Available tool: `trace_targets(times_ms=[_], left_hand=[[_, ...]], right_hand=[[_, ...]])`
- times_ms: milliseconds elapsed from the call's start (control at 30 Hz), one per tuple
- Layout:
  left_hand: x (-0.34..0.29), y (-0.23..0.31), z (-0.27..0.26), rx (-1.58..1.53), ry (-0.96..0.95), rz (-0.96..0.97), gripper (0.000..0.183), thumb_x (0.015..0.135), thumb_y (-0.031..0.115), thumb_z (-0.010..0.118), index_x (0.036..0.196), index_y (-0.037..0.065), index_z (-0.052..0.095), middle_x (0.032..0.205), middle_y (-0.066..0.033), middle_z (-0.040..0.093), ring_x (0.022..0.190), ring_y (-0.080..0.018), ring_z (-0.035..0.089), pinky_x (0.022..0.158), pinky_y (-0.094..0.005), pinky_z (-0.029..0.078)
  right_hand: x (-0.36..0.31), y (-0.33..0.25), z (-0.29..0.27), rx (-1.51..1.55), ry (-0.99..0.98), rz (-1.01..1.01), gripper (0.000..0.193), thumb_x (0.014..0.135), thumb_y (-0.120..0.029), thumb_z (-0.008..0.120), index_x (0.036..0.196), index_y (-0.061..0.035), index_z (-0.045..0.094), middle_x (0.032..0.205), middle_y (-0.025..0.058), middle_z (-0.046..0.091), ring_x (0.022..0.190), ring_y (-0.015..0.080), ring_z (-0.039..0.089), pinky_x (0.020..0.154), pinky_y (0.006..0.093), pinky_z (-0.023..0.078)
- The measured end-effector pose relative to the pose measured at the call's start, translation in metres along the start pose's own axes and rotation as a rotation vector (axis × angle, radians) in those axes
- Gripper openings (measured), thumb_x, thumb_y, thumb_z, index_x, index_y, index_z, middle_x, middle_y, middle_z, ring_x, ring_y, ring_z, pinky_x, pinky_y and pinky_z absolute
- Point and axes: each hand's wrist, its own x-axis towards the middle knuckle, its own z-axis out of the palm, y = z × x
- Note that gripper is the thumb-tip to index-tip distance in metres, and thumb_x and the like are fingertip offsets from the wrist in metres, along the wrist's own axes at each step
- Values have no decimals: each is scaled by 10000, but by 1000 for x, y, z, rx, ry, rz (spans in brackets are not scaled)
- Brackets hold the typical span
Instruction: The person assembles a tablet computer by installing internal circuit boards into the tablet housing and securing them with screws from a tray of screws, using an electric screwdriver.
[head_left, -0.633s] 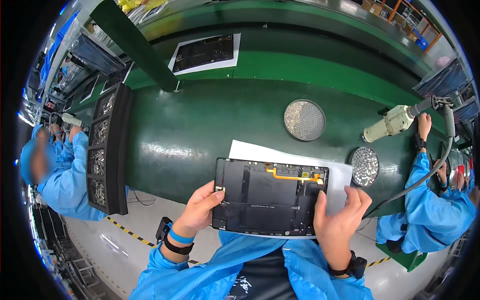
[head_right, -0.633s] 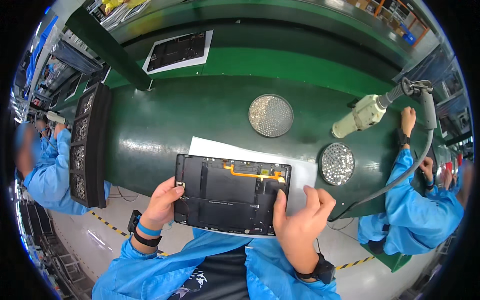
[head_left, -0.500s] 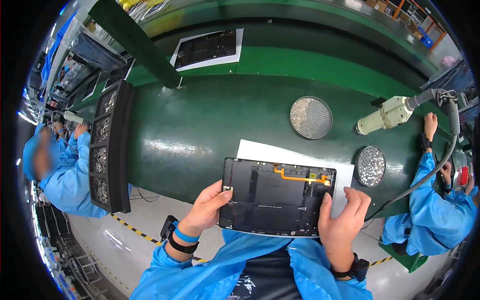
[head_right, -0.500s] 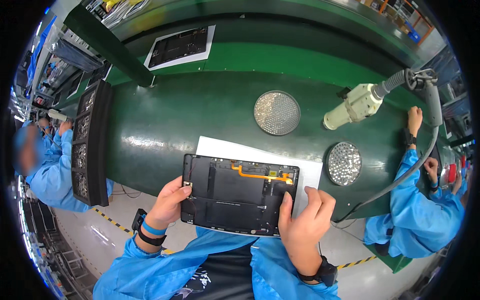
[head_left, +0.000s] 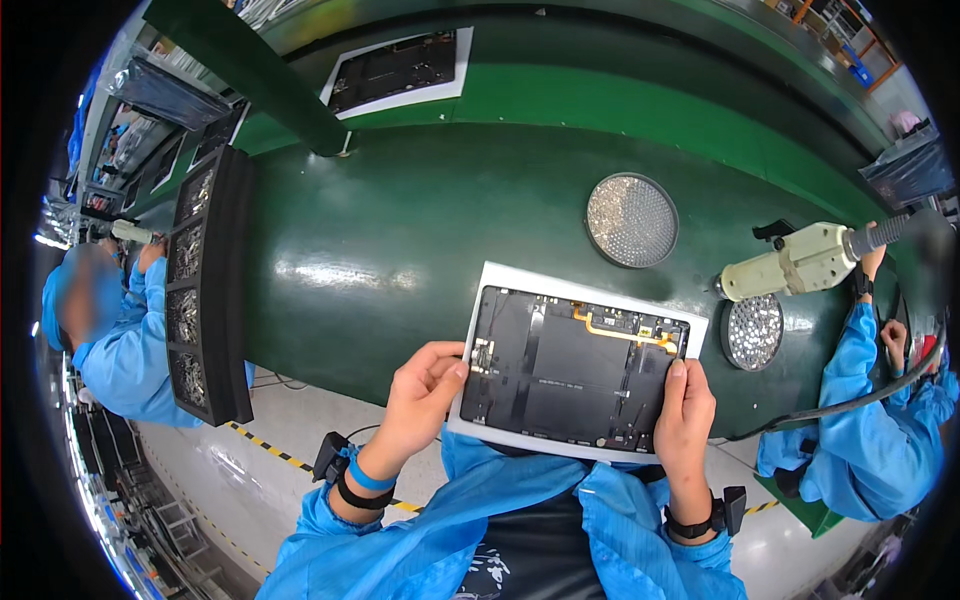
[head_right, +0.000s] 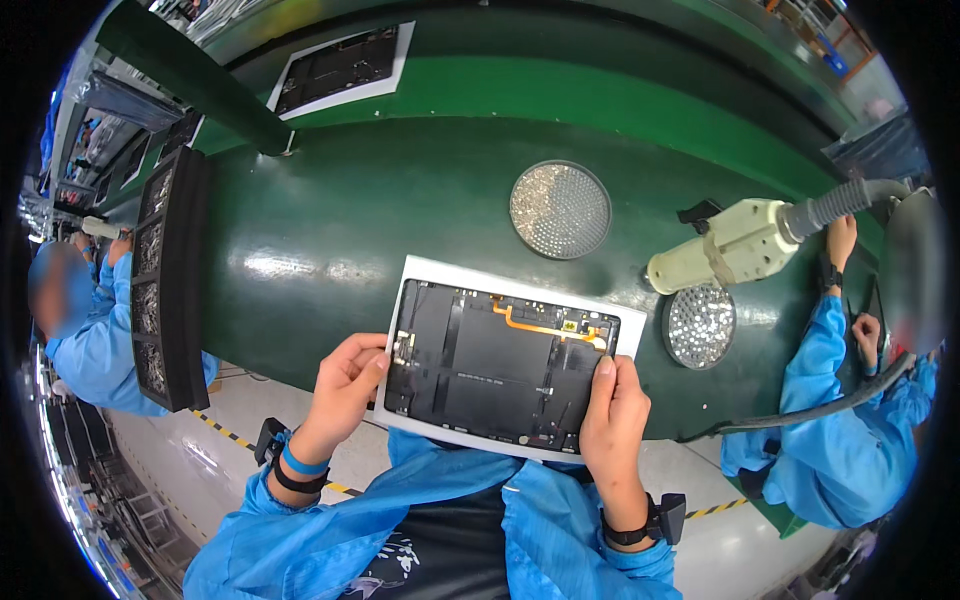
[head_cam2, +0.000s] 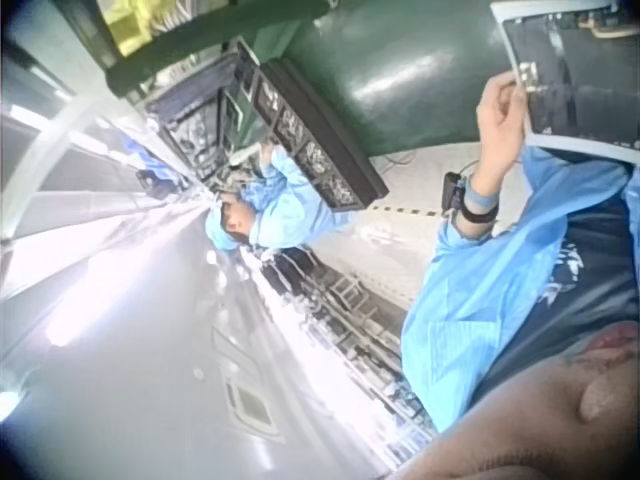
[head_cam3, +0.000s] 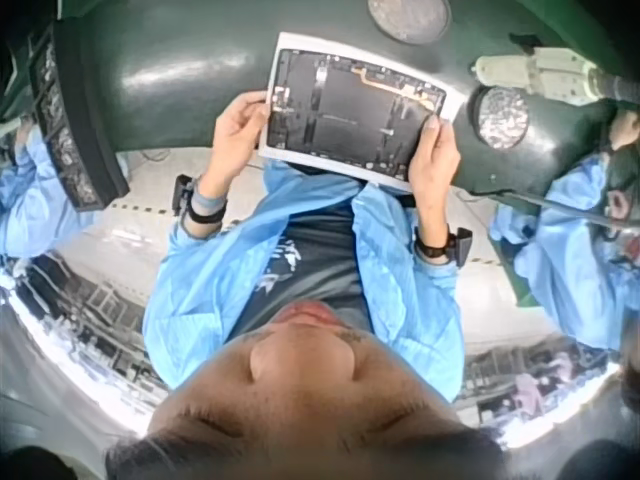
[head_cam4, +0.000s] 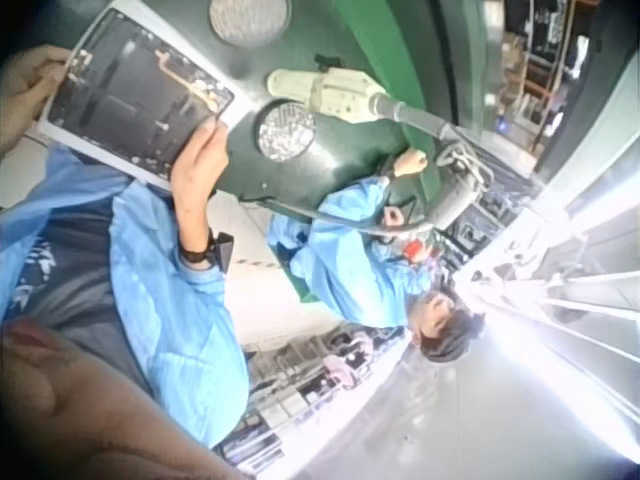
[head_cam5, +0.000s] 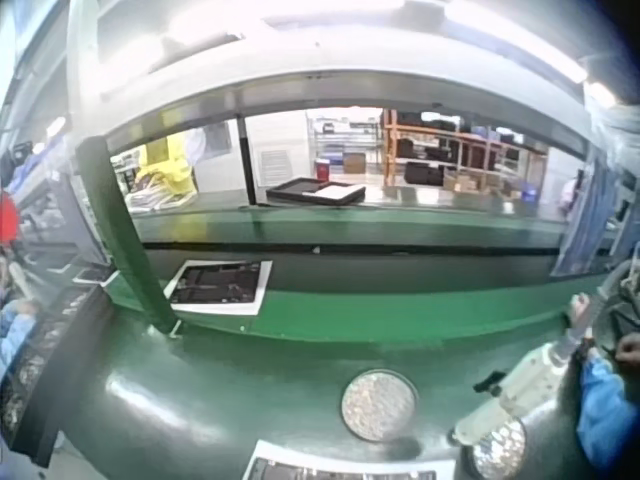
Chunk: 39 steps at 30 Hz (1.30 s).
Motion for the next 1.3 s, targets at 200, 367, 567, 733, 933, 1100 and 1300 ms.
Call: trace_targets(times_ms=[200,367,567,733,933,1100,1300], left_hand=[[-3,13,18,859,255,296,248,947,15,702,1183,-24,636,938,-121,713,766,-183,706,629,-299,542],[6,17,30,1014,234,366,319,863,-15,760,1161,-5,646,858,-131,636,668,-265,647,591,-340,520],[5,28,43,1015,332,365,464,848,-10,763,1270,-38,572,1161,-193,574,843,-247,650,640,-366,542],[22,24,38,874,179,222,376,884,-10,752,1220,-38,587,860,-129,676,637,-190,654,584,-315,517],[33,29,42,801,199,211,286,888,-13,749,1140,-27,615,756,-103,677,617,-173,663,579,-310,522],[49,34,47,756,232,255,280,894,-14,742,1137,-24,604,722,-92,661,593,-170,654,561,-307,517],[56,54,62,1248,303,527,496,836,1,756,1286,-42,551,1115,-219,573,985,-377,570,838,-453,482]], right_hand=[[-5,-1,-4,-106,83,25,251,1088,-165,511,918,9,571,629,137,531,538,203,493,552,363,415],[-6,7,-13,-207,142,-30,170,1040,-132,583,939,4,577,721,157,570,607,275,569,597,403,453],[-6,-2,-20,-563,227,-24,484,928,-266,743,1244,29,523,1083,211,581,969,413,631,773,482,530],[-2,9,-28,-479,83,82,239,970,-246,696,1014,-51,563,818,134,663,703,380,681,610,491,526],[14,8,-23,-452,111,-100,159,990,-177,656,934,-53,574,856,140,661,733,388,672,629,498,528],[33,1,-21,-548,146,-81,200,966,-198,695,989,-41,573,875,138,655,762,381,671,645,494,525],[73,-38,-51,-342,501,-443,808,787,-207,899,1375,83,427,1182,184,536,954,270,598,828,379,510]])
